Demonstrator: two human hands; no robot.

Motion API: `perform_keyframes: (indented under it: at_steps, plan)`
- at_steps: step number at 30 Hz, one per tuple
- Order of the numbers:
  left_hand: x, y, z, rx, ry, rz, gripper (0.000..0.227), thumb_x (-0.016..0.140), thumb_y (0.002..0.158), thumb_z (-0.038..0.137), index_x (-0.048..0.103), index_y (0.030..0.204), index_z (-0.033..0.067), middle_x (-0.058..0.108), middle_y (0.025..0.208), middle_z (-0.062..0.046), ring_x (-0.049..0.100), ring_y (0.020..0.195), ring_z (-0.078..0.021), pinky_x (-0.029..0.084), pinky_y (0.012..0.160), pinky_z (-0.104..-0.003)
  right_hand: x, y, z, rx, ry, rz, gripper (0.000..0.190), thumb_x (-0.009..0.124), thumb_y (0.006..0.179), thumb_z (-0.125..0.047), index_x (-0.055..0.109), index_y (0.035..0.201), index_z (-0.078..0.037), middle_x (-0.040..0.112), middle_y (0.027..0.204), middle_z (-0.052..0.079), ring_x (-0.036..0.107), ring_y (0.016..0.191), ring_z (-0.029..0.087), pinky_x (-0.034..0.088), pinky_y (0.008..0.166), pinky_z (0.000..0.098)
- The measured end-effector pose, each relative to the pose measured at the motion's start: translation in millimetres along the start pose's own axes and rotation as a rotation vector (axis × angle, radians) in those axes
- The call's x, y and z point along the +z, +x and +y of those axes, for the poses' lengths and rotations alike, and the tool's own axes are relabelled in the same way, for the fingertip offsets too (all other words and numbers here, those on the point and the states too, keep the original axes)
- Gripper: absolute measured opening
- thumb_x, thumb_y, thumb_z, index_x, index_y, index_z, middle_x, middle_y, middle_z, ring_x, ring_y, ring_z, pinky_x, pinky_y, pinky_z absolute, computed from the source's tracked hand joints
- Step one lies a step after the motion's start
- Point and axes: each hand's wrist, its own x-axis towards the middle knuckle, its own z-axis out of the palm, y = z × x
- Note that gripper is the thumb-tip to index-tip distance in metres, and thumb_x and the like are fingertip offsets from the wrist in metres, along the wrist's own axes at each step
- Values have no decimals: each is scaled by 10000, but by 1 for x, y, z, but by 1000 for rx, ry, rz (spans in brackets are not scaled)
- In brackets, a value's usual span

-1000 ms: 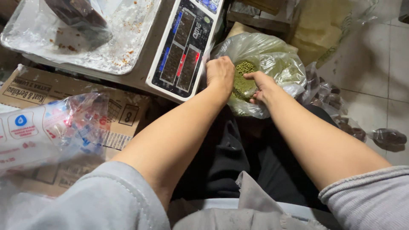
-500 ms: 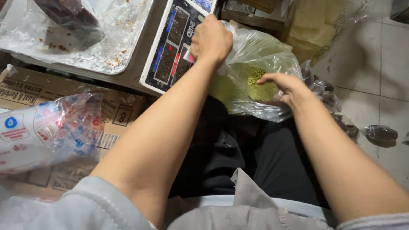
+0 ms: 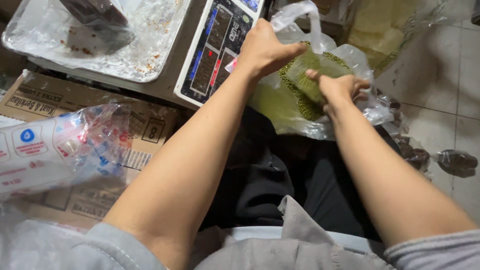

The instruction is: The person scoops green mung beans from a large sack into small plastic bags using a blue scoop. They place each bag on a digital scale to check the weight, adjust the contents as needed, and then tie the bags shut before setting them aside.

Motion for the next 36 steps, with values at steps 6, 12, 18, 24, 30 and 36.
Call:
perform_keyframes:
  at_steps: [6,12,18,24,30,36]
  plan:
    - [12,17,15,-5,-112,175,353,522,1002,294,779,982,53,752,940,-213,707,963,-375,550,916,-460,7,18,-11,-495,-189,284,1285,1001,582,-285,145,1493,12,144,1541,279,327,1419,406,428,1147,425]
    - [21,19,12,-3,-857,68,311,471,979,211,701,888,23,613,708,-47,545,649,-146,464,607,-335,25,35,11,-821,-536,198,892,727,874,-102,213,1597,-1,343,1478,229,415,1327,467,461,1074,487]
    - [15,24,10,89,-763,105,197,515,860,106,698,855,32,693,730,-34,630,671,-130,516,620,-313,79,111,34,-675,-344,-44,441,516,1094,-196,455,1447,60,551,1377,287,542,1254,491,444,1065,553]
    - [18,23,10,142,-738,129,206,547,868,119,722,906,18,757,775,-54,689,718,-133,551,670,-313,98,126,39,-443,-307,-209,489,681,951,-436,678,966,53,696,942,211,696,925,341,533,815,454]
    - [9,23,8,153,-733,49,185,589,842,101,739,838,-6,766,770,-78,696,720,-151,554,680,-330,64,89,35,-11,185,-662,253,799,806,-242,585,821,-108,447,661,-2,432,538,110,489,512,320]
    - [-28,12,21,42,-473,-40,212,607,712,124,733,860,40,756,751,-48,734,699,-144,578,646,-300,41,89,40,177,331,-771,216,701,760,-123,580,937,-96,462,697,9,377,501,88,585,605,352]
